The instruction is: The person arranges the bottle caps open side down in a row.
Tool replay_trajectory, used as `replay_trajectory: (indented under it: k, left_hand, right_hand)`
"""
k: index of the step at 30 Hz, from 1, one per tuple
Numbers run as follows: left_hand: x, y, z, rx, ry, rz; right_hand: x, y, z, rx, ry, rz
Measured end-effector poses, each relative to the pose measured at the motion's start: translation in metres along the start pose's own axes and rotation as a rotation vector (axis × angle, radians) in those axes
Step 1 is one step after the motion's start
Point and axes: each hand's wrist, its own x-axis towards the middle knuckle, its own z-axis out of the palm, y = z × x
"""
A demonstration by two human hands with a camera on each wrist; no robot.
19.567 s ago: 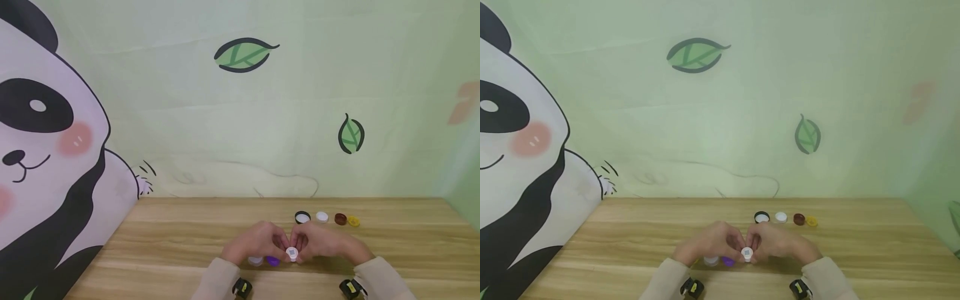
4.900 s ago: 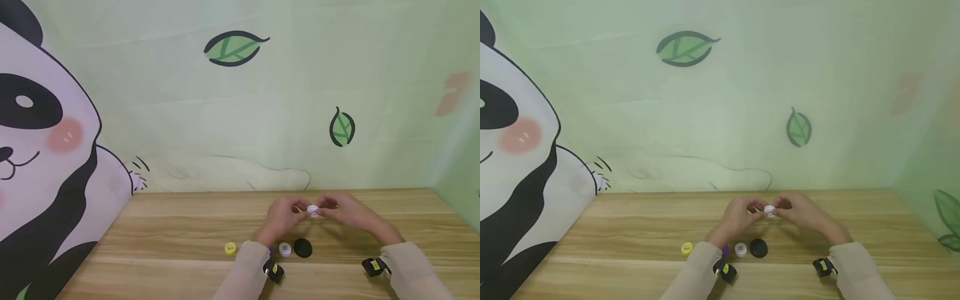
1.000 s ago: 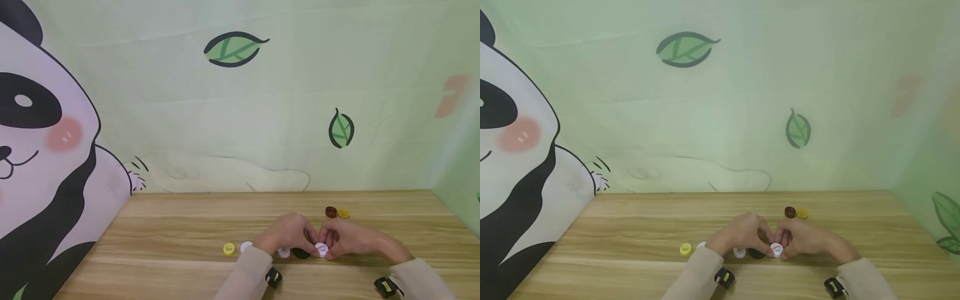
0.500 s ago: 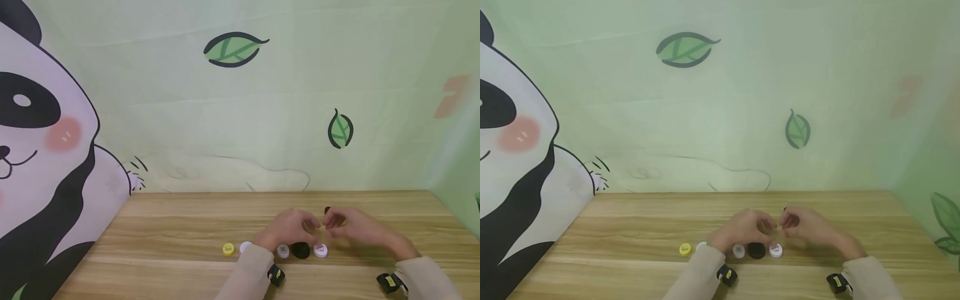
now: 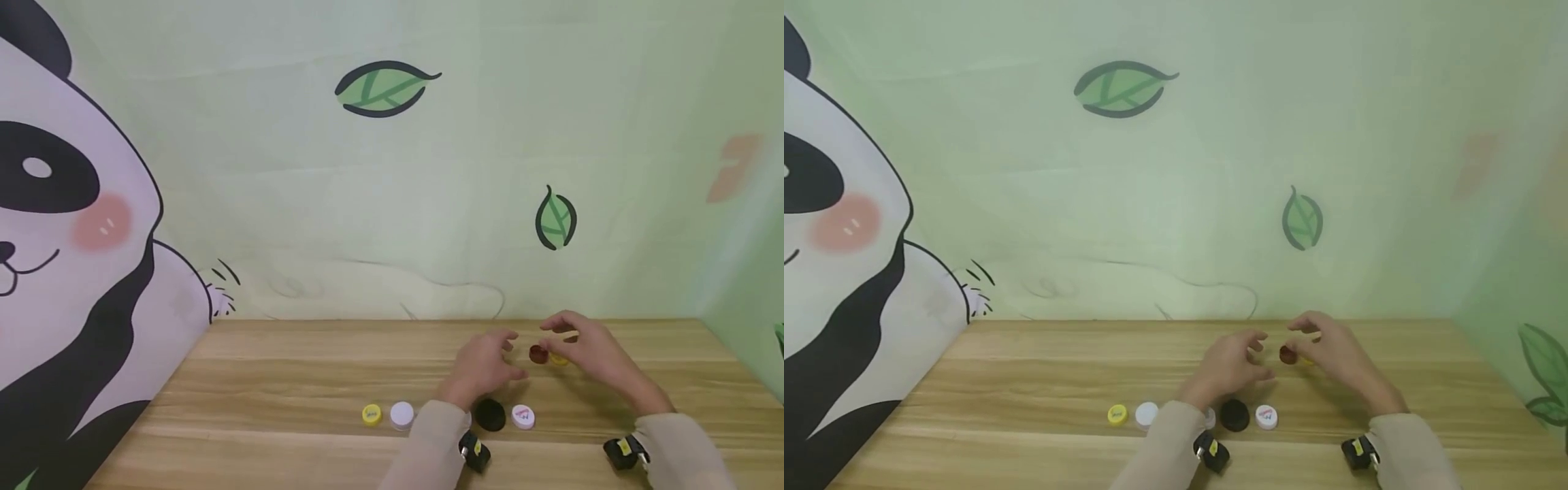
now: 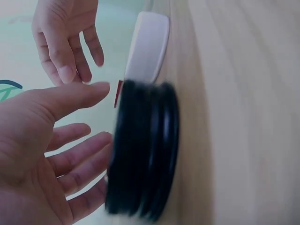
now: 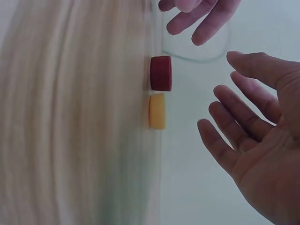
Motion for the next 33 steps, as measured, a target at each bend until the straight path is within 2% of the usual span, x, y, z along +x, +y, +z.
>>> replay_trajectory:
  k: [4, 10, 13, 22, 33]
  left_hand:
    - [0.007, 0.002, 0.008, 0.001, 0.014, 0.012]
    - [0.014, 0.005, 0.017, 0.014, 0.021, 0.012]
    - [0.016, 0.005, 0.018, 0.027, 0.018, 0.014]
    - [0.016, 0.002, 0.016, -0.002, 0.009, 0.019]
    - [0.013, 0.0, 0.013, -0.046, 0.001, 0.04]
  right_hand:
    - [0.003, 0.011, 0.0, -0.01, -0.009, 0.008]
    - [0.008, 0.024, 0.003, -0.021, -0.128, 0.058]
    - [0.009, 0.027, 0.005, -0.009, -0.16, 0.06]
    - [0.013, 0.027, 0.008, -0.002, -0.19, 0.04]
    - [0.017, 0.025, 0.014, -0.032, -0.176, 0.062]
